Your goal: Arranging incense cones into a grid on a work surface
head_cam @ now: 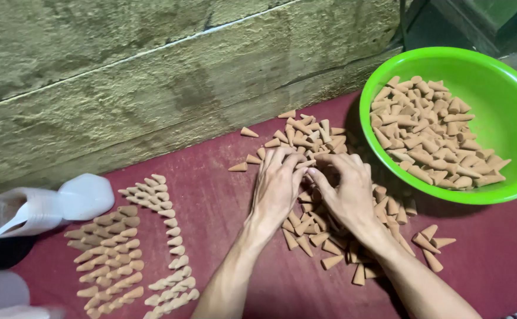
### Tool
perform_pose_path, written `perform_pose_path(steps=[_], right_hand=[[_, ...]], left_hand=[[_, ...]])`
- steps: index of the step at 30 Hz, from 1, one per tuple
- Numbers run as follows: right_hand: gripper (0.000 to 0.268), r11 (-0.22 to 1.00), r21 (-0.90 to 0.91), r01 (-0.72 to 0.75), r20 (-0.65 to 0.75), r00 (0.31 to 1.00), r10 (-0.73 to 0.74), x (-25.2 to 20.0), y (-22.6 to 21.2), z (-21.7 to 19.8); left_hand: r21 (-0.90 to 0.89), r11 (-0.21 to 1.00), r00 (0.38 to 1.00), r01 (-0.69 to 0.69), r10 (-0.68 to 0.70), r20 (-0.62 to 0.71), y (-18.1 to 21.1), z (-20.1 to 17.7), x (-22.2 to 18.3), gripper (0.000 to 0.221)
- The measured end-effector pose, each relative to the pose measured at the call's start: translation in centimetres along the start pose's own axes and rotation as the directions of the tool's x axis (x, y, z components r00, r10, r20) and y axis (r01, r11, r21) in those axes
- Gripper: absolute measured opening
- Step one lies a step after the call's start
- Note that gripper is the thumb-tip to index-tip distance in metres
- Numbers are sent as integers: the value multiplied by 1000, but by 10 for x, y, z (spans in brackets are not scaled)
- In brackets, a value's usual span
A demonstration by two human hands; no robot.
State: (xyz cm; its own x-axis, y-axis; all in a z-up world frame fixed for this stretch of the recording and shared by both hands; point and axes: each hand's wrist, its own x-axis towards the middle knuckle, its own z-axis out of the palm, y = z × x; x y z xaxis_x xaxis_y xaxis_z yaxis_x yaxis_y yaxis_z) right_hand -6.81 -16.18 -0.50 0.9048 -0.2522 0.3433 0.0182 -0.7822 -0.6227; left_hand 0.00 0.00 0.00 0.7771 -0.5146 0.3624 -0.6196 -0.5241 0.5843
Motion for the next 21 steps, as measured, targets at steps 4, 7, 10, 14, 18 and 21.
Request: perform_pose_path(steps=[4, 7, 10, 14, 18, 21], right_hand=[[18, 964, 262, -51, 4, 999, 52, -2, -42, -19], [18, 953, 289, -96, 59, 995, 82, -14, -54, -24], [20, 960, 250, -129, 129, 987, 99, -25, -74, -22], [21, 957, 275, -89, 193, 981, 36, -38, -101, -10], [18, 936, 352, -1, 252, 963, -94, -48, -143, -1], [19, 922, 331, 201, 330, 891, -313, -48, -165, 12]], left_hand=[[-125, 991, 995, -45, 34, -90, 13, -18, -22, 19], [-183, 983, 989, -29, 2, -145, 23, -33, -44, 21], [-193, 981, 983, 12, -47, -180, 30, -54, -71, 22], [-218, 972, 981, 88, -122, -150, 31, -92, -106, 28], [-143, 971, 976, 192, -204, -80, 35, -135, -141, 30], [-75, 960, 956, 271, -278, -90, 34, -154, -166, 47]])
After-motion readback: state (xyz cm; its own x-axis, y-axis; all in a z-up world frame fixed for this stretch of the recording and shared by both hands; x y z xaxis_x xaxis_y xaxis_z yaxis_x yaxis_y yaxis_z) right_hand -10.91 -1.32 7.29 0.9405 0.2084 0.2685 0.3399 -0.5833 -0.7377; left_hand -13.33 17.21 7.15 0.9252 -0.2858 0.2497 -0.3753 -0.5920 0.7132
